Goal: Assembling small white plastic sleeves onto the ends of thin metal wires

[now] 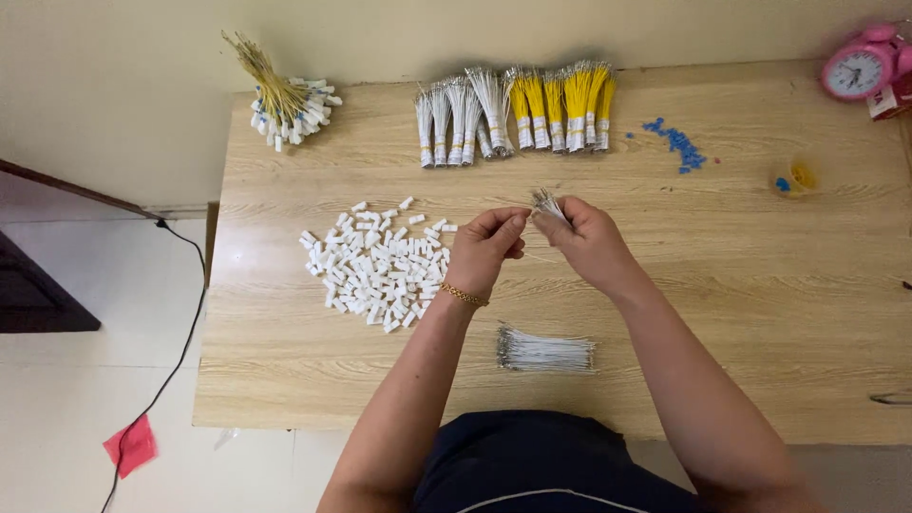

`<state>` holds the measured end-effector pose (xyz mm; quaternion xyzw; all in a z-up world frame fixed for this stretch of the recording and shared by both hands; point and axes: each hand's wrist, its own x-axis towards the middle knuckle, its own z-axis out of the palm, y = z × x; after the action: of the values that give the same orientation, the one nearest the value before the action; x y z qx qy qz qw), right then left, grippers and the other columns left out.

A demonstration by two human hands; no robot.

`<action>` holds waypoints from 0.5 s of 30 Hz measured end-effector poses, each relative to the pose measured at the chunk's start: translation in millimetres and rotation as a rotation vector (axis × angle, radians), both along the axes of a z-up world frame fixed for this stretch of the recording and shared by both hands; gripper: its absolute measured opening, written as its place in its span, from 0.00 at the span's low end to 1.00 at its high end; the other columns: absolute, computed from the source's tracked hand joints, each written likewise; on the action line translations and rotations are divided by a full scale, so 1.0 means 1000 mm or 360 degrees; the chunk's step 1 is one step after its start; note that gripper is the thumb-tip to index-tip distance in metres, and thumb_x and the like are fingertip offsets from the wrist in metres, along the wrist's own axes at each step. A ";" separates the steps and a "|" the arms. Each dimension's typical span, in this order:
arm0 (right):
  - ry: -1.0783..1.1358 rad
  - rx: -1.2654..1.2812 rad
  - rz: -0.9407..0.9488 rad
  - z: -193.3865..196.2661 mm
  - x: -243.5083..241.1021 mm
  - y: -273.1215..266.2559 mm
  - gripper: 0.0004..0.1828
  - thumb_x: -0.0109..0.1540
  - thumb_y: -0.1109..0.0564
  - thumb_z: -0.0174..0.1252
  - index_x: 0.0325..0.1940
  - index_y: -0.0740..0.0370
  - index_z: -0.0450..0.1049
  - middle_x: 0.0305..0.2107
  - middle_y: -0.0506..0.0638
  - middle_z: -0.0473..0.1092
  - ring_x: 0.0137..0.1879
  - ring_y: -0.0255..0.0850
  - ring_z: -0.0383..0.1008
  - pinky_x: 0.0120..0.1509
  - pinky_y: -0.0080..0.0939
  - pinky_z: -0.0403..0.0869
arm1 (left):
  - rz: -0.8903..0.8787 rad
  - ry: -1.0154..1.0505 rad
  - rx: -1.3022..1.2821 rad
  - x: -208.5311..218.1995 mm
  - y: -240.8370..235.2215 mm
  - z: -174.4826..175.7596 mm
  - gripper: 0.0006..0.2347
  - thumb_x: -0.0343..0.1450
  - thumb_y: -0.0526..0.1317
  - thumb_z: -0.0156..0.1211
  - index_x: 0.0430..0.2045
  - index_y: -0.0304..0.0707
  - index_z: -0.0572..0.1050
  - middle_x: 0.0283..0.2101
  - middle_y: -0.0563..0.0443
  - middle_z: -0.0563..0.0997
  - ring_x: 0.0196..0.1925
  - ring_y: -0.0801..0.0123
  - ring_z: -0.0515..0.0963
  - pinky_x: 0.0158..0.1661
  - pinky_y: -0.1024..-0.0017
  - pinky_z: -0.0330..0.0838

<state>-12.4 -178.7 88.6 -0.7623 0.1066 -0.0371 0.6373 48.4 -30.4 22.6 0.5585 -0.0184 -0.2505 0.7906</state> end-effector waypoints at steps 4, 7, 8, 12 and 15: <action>0.0012 0.0046 -0.0010 0.009 0.001 0.002 0.06 0.60 0.57 0.63 0.33 0.60 0.72 0.17 0.38 0.61 0.24 0.26 0.55 0.29 0.25 0.55 | 0.0014 0.0020 -0.0030 -0.002 -0.001 0.002 0.08 0.70 0.35 0.61 0.40 0.33 0.78 0.30 0.49 0.78 0.30 0.73 0.79 0.33 0.77 0.81; -0.0008 0.0024 -0.0079 -0.003 -0.005 -0.004 0.09 0.63 0.57 0.59 0.29 0.59 0.70 0.15 0.38 0.58 0.23 0.26 0.53 0.28 0.26 0.53 | 0.0043 0.0068 -0.0088 -0.003 -0.002 -0.004 0.09 0.71 0.34 0.59 0.43 0.32 0.77 0.31 0.49 0.77 0.33 0.72 0.79 0.36 0.75 0.82; -0.0005 0.0024 -0.0078 -0.010 -0.002 -0.006 0.09 0.63 0.57 0.59 0.29 0.59 0.70 0.15 0.38 0.58 0.23 0.26 0.53 0.28 0.26 0.53 | 0.0045 0.0071 -0.0088 -0.002 -0.002 -0.010 0.09 0.71 0.34 0.59 0.43 0.32 0.77 0.31 0.49 0.77 0.33 0.72 0.79 0.36 0.75 0.82; -0.0023 0.0036 -0.0077 -0.021 -0.001 -0.009 0.10 0.65 0.56 0.57 0.29 0.58 0.70 0.15 0.38 0.57 0.23 0.25 0.52 0.28 0.25 0.52 | 0.0069 0.0111 -0.0096 0.000 0.000 -0.020 0.10 0.69 0.32 0.61 0.43 0.30 0.77 0.33 0.49 0.77 0.35 0.73 0.79 0.39 0.76 0.81; -0.0012 0.0038 -0.0065 -0.019 -0.003 -0.006 0.09 0.64 0.56 0.58 0.30 0.59 0.71 0.15 0.38 0.57 0.23 0.25 0.52 0.28 0.25 0.52 | 0.0051 0.0137 -0.0065 -0.004 0.002 -0.011 0.10 0.68 0.33 0.64 0.42 0.30 0.78 0.33 0.48 0.79 0.35 0.71 0.80 0.40 0.73 0.81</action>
<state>-15.6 -184.6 70.0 -0.7522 0.1202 -0.0517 0.6458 44.9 -28.3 12.0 0.5311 0.0194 -0.2612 0.8058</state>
